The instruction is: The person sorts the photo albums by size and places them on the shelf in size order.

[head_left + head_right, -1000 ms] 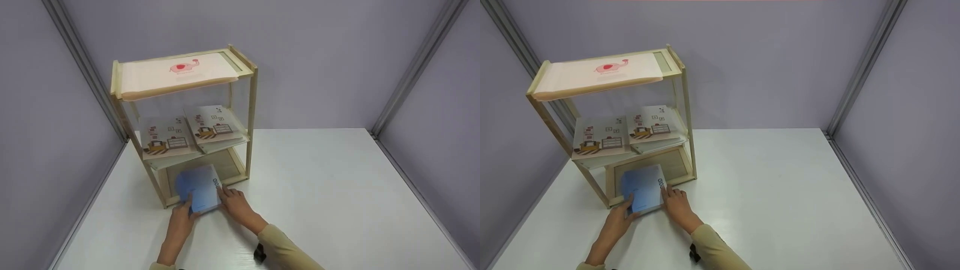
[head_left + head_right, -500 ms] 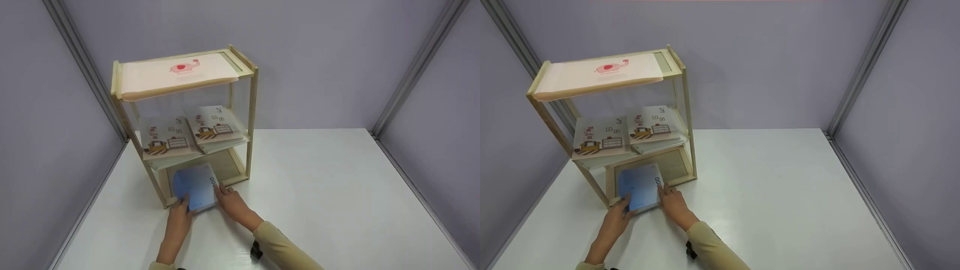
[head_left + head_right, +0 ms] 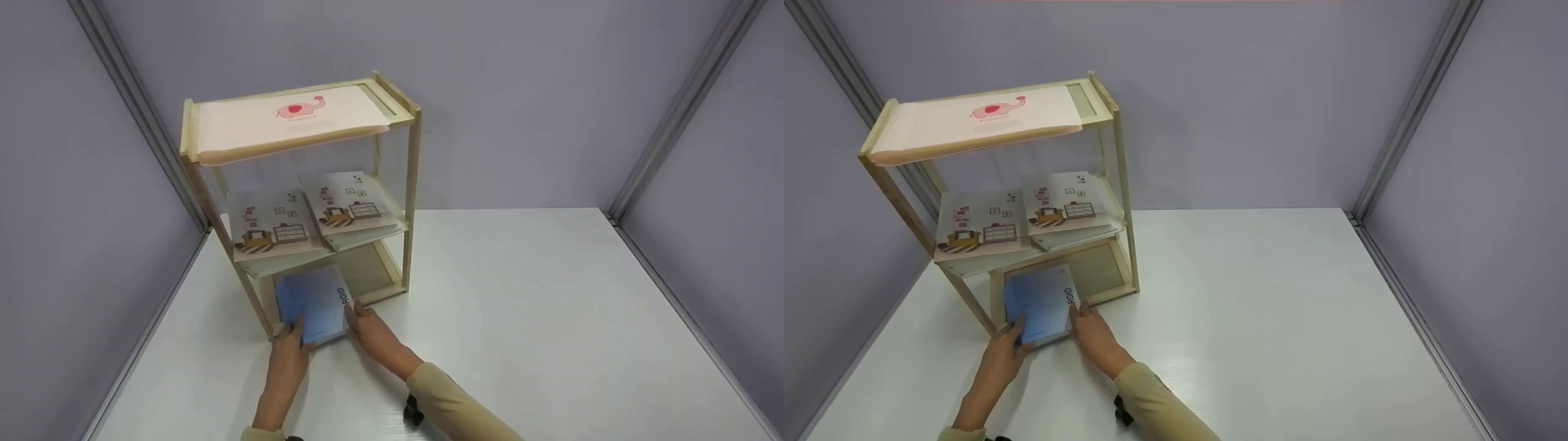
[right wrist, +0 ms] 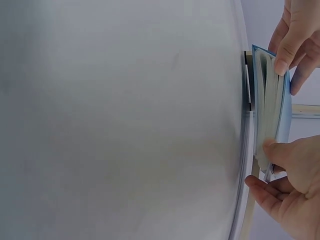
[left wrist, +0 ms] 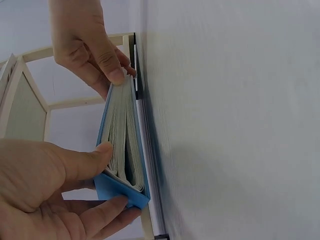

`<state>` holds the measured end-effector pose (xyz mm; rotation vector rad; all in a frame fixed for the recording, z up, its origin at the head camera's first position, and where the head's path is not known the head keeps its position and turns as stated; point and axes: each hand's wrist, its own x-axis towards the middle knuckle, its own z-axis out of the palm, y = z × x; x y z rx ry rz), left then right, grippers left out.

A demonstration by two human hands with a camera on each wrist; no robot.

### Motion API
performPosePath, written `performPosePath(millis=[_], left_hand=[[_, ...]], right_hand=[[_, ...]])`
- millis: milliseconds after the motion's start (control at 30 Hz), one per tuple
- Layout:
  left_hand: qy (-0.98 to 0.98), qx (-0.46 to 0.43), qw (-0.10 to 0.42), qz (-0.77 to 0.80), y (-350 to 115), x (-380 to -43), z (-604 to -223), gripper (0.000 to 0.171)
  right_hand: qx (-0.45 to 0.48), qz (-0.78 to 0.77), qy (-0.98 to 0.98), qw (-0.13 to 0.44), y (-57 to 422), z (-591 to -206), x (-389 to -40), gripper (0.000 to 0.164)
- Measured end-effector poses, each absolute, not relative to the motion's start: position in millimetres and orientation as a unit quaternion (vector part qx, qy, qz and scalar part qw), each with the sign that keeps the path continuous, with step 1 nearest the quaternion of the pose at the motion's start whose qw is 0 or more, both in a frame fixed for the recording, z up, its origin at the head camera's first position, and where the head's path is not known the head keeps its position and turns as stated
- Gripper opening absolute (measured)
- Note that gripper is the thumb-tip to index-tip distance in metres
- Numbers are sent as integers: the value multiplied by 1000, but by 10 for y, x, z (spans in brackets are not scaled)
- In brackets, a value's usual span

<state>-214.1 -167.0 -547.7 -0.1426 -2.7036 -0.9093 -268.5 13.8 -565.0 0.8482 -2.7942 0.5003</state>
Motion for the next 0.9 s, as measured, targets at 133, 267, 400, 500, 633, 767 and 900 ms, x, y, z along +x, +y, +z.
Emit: performPosePath(millis=[133,267,400,500,633,767,900], left_hand=[[-938,-45,142,-313,-1687,-2149,-5480,59],[-939,-44,145,-310,-1700,-2162,-5479,57],[-940,-45,150,-303,-1715,-2171,-5479,55],[-940,-44,151,-302,-1729,-2172,-5480,55],[-937,-43,152,-311,-1746,-2178,-5486,56],[-935,-40,156,-315,-1770,-2189,-5494,55],[-934,-41,163,-314,-1788,-2207,-5489,53]], right_hand=[[283,174,-939,89,122,-5650,-2684,43],[288,161,-938,103,100,-5647,-2688,44],[288,152,-940,98,77,-5640,-2684,46],[286,151,-942,90,63,-5633,-2679,46],[287,142,-942,96,44,-5645,-2688,47],[285,134,-944,101,16,-5660,-2707,47],[283,126,-945,105,-9,-5635,-2706,46]])
